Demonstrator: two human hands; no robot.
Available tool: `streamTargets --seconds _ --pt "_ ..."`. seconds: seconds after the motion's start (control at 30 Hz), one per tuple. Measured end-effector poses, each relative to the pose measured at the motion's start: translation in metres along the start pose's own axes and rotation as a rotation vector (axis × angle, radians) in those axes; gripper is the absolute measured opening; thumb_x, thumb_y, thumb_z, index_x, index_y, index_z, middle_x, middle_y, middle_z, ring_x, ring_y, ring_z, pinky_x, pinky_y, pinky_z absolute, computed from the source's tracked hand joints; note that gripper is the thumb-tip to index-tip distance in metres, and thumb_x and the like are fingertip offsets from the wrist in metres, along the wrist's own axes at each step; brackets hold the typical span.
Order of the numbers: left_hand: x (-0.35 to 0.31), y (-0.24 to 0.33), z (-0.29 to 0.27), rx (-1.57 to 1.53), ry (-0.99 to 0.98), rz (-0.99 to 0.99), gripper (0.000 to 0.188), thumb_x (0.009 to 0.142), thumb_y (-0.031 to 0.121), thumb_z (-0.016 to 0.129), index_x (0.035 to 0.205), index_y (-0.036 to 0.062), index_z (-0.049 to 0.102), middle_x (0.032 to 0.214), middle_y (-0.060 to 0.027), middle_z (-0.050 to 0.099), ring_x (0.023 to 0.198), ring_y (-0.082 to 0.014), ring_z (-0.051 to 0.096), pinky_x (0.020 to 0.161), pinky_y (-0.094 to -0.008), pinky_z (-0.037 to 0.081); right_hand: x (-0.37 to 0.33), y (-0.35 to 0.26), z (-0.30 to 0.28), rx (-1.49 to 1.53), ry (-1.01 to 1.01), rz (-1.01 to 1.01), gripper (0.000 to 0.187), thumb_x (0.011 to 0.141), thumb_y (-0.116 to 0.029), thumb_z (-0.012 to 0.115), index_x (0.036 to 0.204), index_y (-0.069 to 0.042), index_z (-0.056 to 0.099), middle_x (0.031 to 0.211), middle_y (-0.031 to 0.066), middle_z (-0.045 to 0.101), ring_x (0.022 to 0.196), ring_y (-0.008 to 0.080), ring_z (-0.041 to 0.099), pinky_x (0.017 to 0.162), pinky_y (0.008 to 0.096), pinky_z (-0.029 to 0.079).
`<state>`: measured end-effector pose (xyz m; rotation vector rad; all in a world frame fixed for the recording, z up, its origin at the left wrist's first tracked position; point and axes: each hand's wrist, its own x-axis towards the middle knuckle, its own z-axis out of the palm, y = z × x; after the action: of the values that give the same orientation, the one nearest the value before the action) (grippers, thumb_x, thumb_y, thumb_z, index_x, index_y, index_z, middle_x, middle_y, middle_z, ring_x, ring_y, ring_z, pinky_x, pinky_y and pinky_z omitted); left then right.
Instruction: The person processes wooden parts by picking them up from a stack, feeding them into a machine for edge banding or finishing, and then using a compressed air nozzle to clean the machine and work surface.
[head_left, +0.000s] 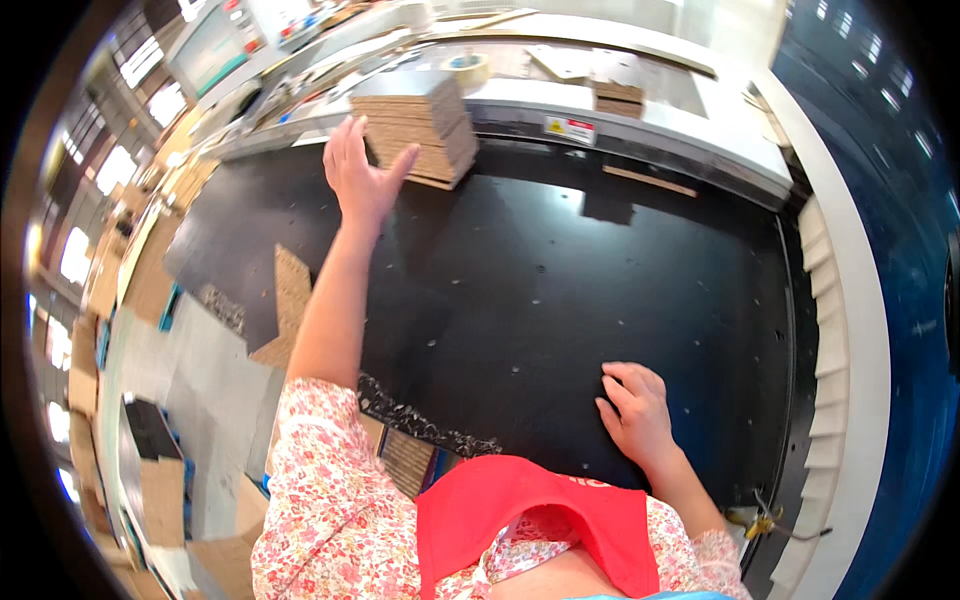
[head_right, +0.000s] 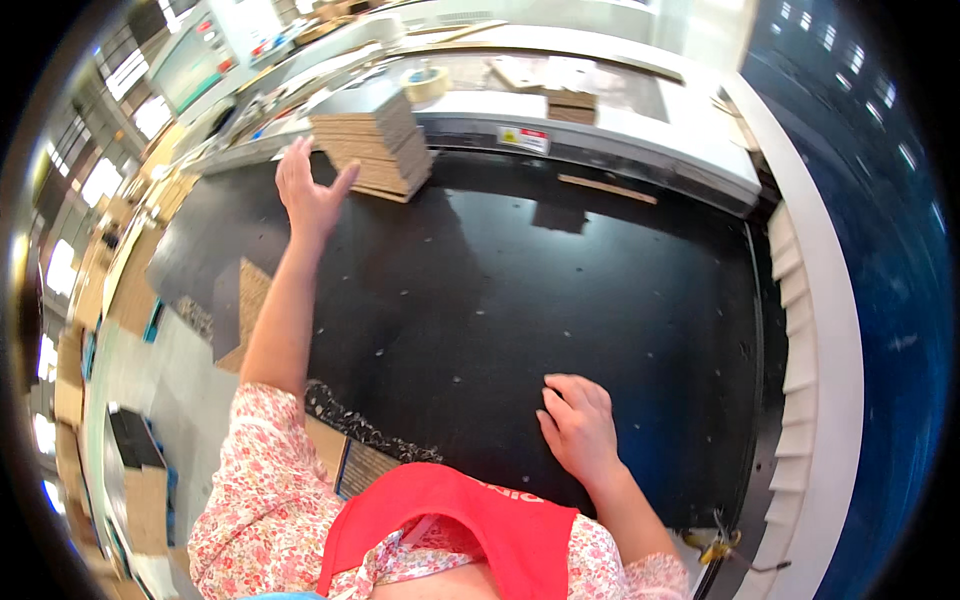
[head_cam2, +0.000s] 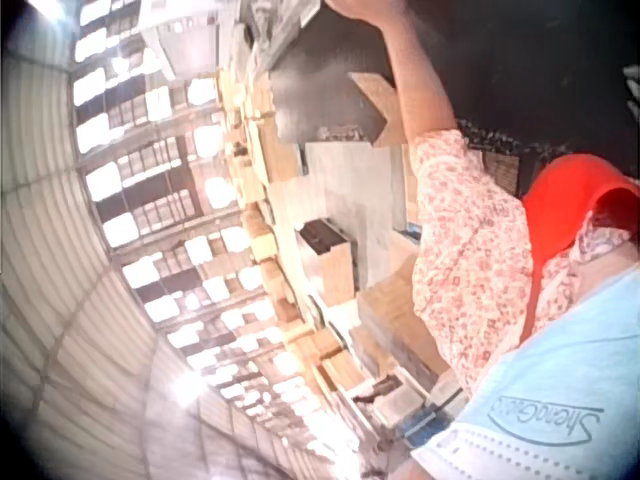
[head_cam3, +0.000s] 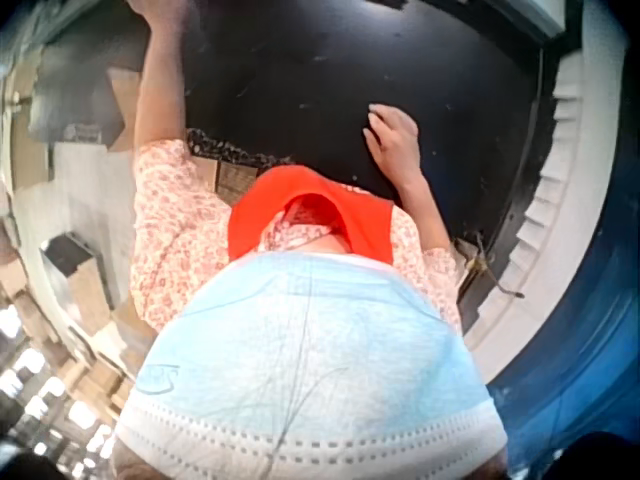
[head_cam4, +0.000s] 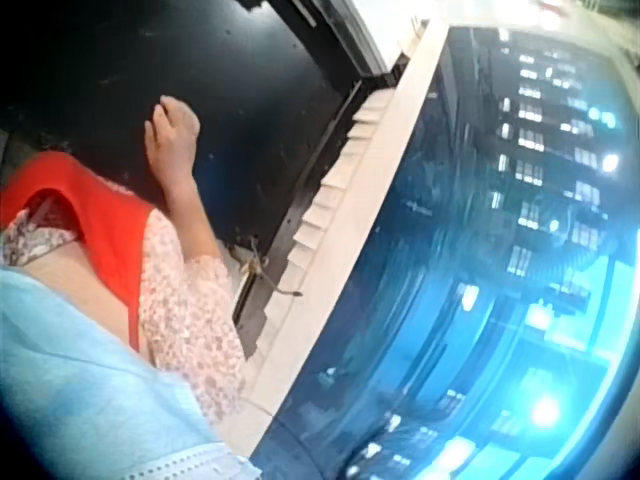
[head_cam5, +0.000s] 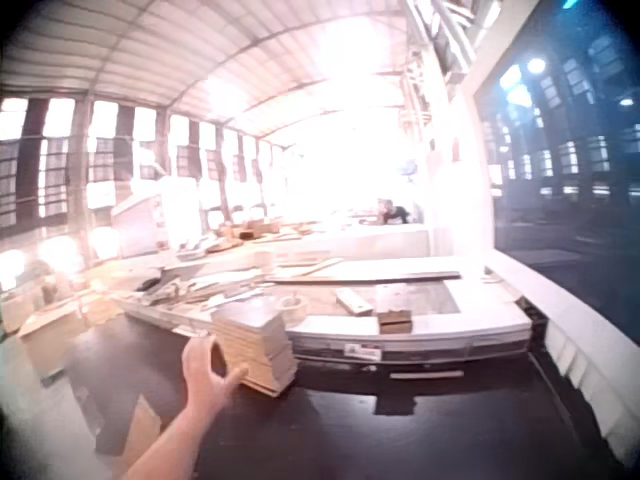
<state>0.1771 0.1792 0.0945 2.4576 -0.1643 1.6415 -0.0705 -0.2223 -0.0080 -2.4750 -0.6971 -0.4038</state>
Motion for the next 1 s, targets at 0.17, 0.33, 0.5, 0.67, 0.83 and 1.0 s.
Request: streamTargets --seconds 0.17,0.33,0.5,0.67,0.83,1.0 --pt "0.050 -0.009 0.085 0.204 -0.177 -0.003 0.080 0.085 0.064 0.059 0.132 -0.0015 0.053 0.138 -0.0200 0.053 0.134 -0.0374 0.042 0.115 -0.0451 0.029 0.039 0.036 0.014 -0.212 0.140 0.010 0.034 0.077 -0.013 0.073 0.108 -0.003 0.064 0.134 0.0099 0.056 0.123 0.0262 0.052 0.105 0.0439 0.037" --pt "0.051 0.009 0.111 0.255 -0.316 0.011 0.047 0.088 0.029 0.063 0.127 0.0048 0.059 0.132 -0.0153 0.059 0.126 -0.0331 0.050 0.109 -0.0421 0.038 0.094 0.112 0.015 -0.461 0.267 0.083 0.035 0.080 -0.017 0.070 0.112 -0.005 0.064 0.139 0.0076 0.052 0.133 0.0217 0.046 0.109 0.0453 0.032" --pt "0.056 0.027 0.099 0.191 -0.284 0.020 0.038 0.080 0.011 0.065 0.118 0.0128 0.066 0.118 -0.0057 0.067 0.107 -0.0304 0.060 0.094 -0.0405 0.049 0.172 0.204 0.025 -0.650 0.315 0.080 0.036 0.084 -0.022 0.066 0.118 -0.012 0.063 0.141 -0.0001 0.051 0.133 0.0175 0.044 0.108 0.0443 0.032" --pt "0.046 0.011 0.073 0.127 -0.197 0.217 0.039 0.079 0.005 0.065 0.117 0.0122 0.067 0.119 -0.0062 0.068 0.111 -0.0278 0.061 0.094 -0.0397 0.048 0.240 0.252 0.046 -0.693 0.154 0.114 0.033 0.094 -0.023 0.049 0.123 -0.015 0.062 0.142 -0.0006 0.053 0.134 0.0175 0.045 0.106 0.0444 0.034" --pt "0.030 0.057 0.013 -0.079 -0.069 0.272 0.039 0.079 0.003 0.070 0.117 0.0097 0.067 0.117 -0.0087 0.068 0.109 -0.0284 0.061 0.094 -0.0382 0.047 0.249 0.260 0.045 -0.613 0.154 0.142 0.028 0.096 -0.021 0.050 0.119 -0.014 0.064 0.127 0.0033 0.060 0.123 0.0232 0.053 0.101 0.0471 0.040" --pt "0.000 0.098 -0.031 -0.479 0.097 -0.119 0.025 0.096 0.014 0.064 0.119 0.0053 0.064 0.115 -0.0067 0.069 0.101 -0.0168 0.064 0.092 -0.0301 0.049 0.217 0.207 0.048 -0.492 0.348 -0.069 0.014 0.089 -0.016 0.059 0.078 -0.008 0.064 0.087 0.0081 0.059 0.084 0.0299 0.059 0.074 0.0425 0.050"
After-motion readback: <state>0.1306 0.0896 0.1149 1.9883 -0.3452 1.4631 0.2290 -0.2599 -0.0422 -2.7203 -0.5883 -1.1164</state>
